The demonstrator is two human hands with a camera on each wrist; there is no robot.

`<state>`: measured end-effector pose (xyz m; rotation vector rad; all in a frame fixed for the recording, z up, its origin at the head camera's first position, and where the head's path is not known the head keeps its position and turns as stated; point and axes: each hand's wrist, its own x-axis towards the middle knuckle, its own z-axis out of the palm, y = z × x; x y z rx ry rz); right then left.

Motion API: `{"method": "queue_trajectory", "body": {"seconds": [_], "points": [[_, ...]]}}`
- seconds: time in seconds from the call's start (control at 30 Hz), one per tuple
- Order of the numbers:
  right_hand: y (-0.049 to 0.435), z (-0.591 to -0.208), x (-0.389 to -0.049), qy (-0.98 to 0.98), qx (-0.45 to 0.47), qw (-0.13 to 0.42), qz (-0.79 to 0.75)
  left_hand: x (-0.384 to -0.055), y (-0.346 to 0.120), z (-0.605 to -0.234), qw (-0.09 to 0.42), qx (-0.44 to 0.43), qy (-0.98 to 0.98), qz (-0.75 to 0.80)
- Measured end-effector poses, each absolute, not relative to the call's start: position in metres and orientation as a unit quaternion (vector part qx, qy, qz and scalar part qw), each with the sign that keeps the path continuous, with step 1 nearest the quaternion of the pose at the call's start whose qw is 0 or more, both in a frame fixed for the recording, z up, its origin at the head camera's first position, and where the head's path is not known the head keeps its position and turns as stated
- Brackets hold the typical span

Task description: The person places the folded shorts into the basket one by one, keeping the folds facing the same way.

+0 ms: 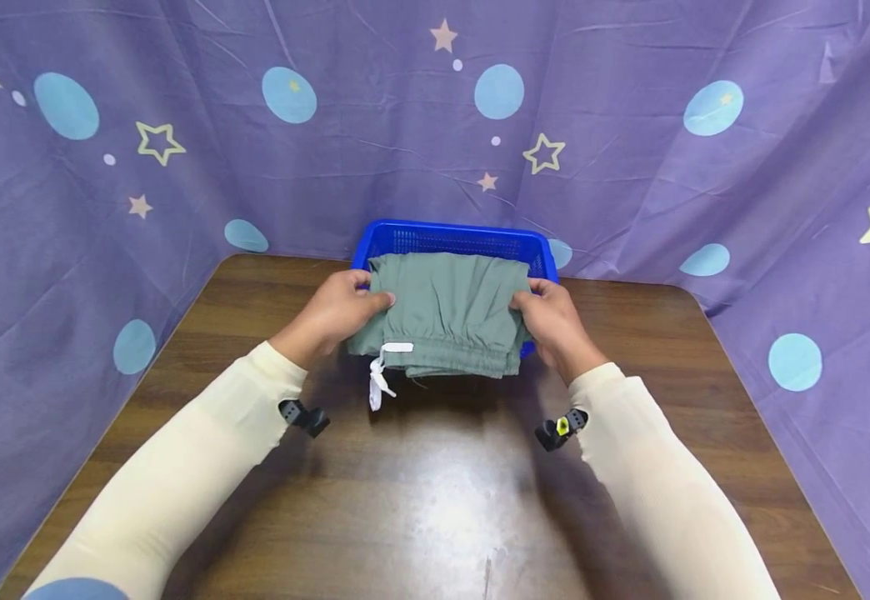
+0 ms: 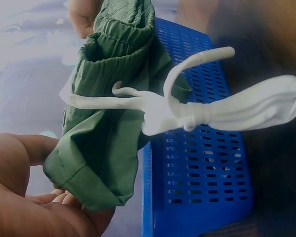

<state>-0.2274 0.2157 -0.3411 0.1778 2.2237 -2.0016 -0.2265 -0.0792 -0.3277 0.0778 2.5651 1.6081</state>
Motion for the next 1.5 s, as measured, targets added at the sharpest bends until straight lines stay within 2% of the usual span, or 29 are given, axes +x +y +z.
{"method": "queue_trajectory", "body": {"seconds": [0.3, 0.63, 0.87, 1.03, 1.5], "points": [[0.214, -0.343, -0.236, 0.734, 0.065, 0.074, -0.672, -0.234, -0.079, -0.33, 0.066, 0.019, 0.839, 0.54], [0.211, -0.343, -0.248, 0.708, 0.07, 0.062, -0.7, -0.248, -0.079, -0.332, 0.051, 0.013, 0.83, 0.555], [0.207, -0.344, -0.256, 0.718, 0.101, 0.001, -0.688, -0.256, -0.076, -0.335, 0.04, 0.001, 0.816, 0.577], [0.206, -0.347, -0.261, 0.738, 0.087, -0.027, -0.668, -0.26, -0.073, -0.336, 0.024, -0.009, 0.812, 0.583], [0.205, -0.345, -0.275, 0.739, 0.07, -0.008, -0.67, -0.275, -0.07, -0.342, -0.001, -0.01, 0.801, 0.598]]}}
